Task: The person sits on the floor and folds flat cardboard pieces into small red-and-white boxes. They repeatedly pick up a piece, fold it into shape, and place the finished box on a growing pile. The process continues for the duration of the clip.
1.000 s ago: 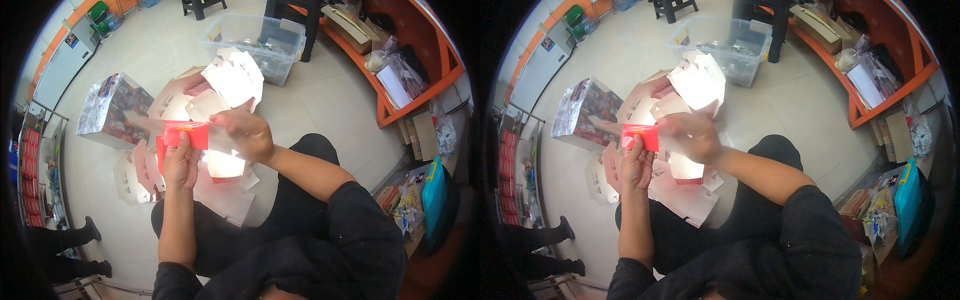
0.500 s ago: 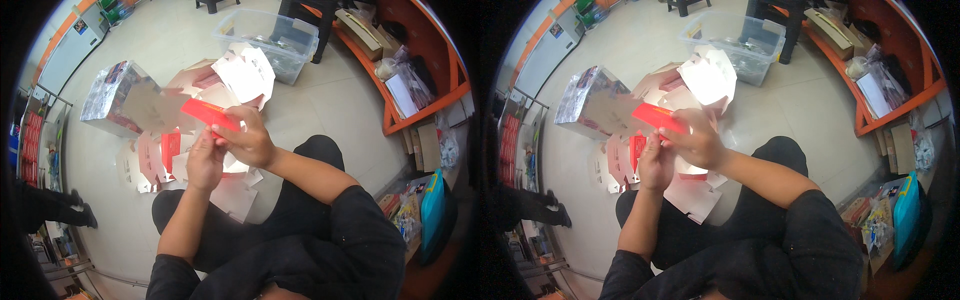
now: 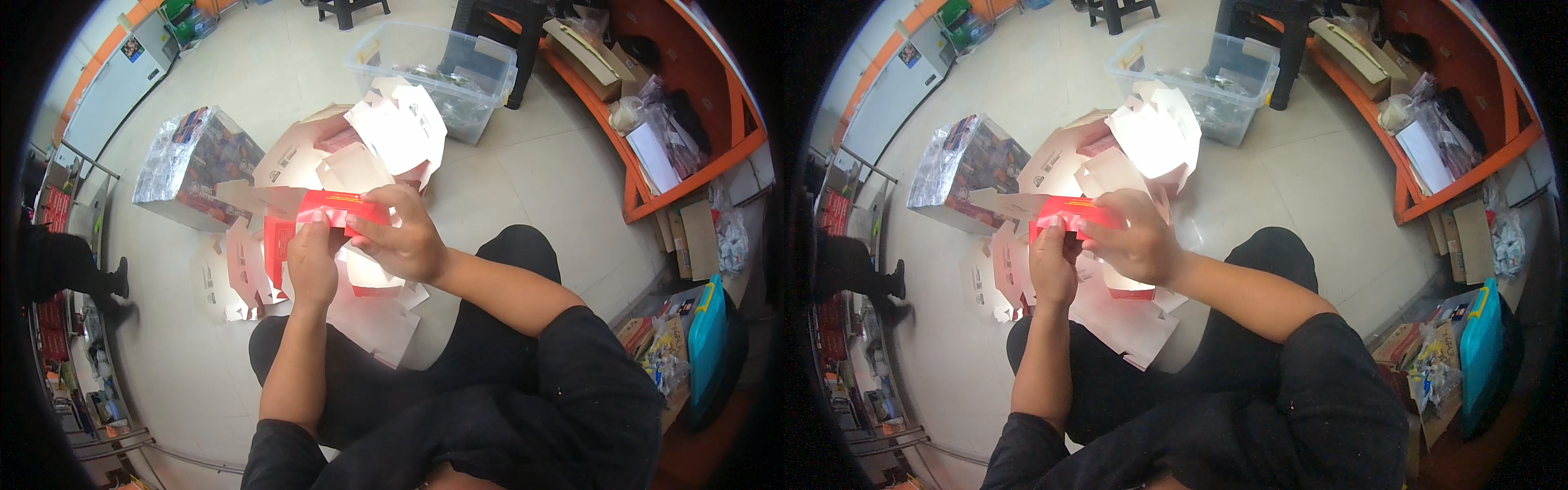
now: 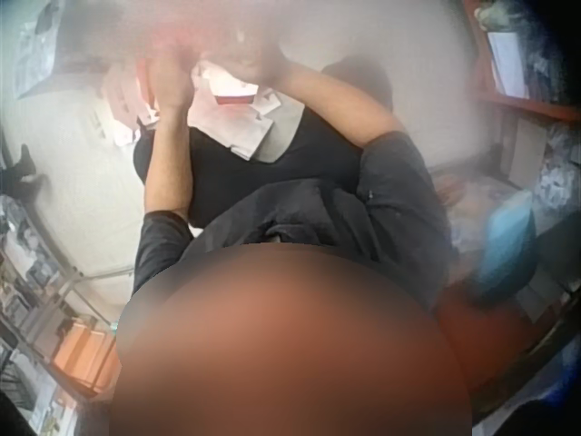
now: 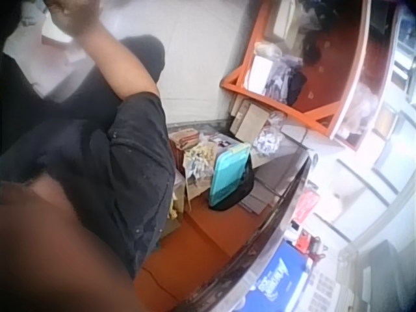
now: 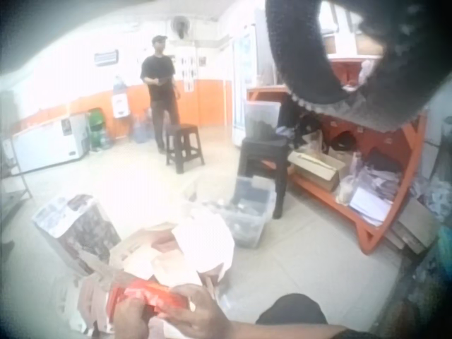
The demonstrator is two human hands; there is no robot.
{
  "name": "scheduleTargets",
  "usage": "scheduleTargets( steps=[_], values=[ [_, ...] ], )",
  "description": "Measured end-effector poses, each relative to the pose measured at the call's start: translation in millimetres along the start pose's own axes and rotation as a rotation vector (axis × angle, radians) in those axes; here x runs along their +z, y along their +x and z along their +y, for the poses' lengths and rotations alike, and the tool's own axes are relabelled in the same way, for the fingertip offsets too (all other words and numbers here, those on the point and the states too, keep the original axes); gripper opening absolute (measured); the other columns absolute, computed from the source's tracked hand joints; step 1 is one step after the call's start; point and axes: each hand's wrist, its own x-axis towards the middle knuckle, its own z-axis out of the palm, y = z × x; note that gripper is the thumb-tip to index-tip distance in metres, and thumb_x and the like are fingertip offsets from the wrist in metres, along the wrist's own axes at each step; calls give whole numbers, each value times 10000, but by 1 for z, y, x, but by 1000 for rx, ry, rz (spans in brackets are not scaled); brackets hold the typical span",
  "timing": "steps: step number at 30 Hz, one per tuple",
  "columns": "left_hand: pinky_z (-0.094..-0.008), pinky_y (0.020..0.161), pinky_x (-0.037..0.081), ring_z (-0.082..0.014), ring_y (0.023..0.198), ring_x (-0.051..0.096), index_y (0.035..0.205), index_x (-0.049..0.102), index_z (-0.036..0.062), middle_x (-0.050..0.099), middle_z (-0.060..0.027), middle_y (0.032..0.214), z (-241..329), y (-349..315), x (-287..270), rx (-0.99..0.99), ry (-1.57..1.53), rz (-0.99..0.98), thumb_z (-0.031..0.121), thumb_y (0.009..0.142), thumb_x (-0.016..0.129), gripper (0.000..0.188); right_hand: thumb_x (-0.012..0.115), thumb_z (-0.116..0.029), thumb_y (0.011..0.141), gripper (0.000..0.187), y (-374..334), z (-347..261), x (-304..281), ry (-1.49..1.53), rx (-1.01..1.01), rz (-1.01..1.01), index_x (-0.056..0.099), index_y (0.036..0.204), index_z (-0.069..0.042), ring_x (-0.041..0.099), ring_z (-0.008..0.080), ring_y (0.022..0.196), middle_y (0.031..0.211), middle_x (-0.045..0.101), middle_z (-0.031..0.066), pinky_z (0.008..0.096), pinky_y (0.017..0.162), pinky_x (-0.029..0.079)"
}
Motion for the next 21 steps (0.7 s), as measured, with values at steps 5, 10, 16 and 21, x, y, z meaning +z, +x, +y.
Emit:
scheduleTargets(
  steps=[5, 10, 16, 21],
  values=[
    [-323, 864, 569, -169, 965, 695, 1167, 644, 2, 710, -115, 1065, -8, -2, -4, 82, 305, -16, 328, 1123, 451, 381, 828, -145, 854, 284, 1, 3, -3, 41, 51, 4, 785, 1126, -79, 591, 333, 1130, 1205, 624, 139, 417, 956, 500],
    [-380, 936, 563, -230, 1028, 687, 1166, 624, -58, 694, -157, 1138, -3, -4, 5, 40, -105, 96, 303, 1130, 425, 414, 836, -208, 826, 292, -3, 7, 5, 108, -20, -17, 786, 1102, -126, 610, 333, 1177, 1188, 663, 106, 438, 952, 493],
    [-344, 846, 573, -204, 975, 682, 1225, 604, -8, 683, -119, 1163, -4, -9, 20, 7, -297, 17, 276, 1108, 486, 329, 821, -158, 871, 312, 0, 5, 4, 6, 17, 44, 773, 1165, -64, 604, 305, 1145, 1283, 620, 114, 403, 962, 503],
    [-323, 910, 545, -177, 1003, 674, 1259, 606, -31, 684, -108, 1115, 1, -7, 18, 2, -83, 18, 265, 1118, 459, 359, 711, -247, 947, 322, 5, 5, -3, 91, 127, -180, 735, 1226, -87, 618, 273, 1088, 1229, 638, 115, 396, 961, 480]
  ],
)
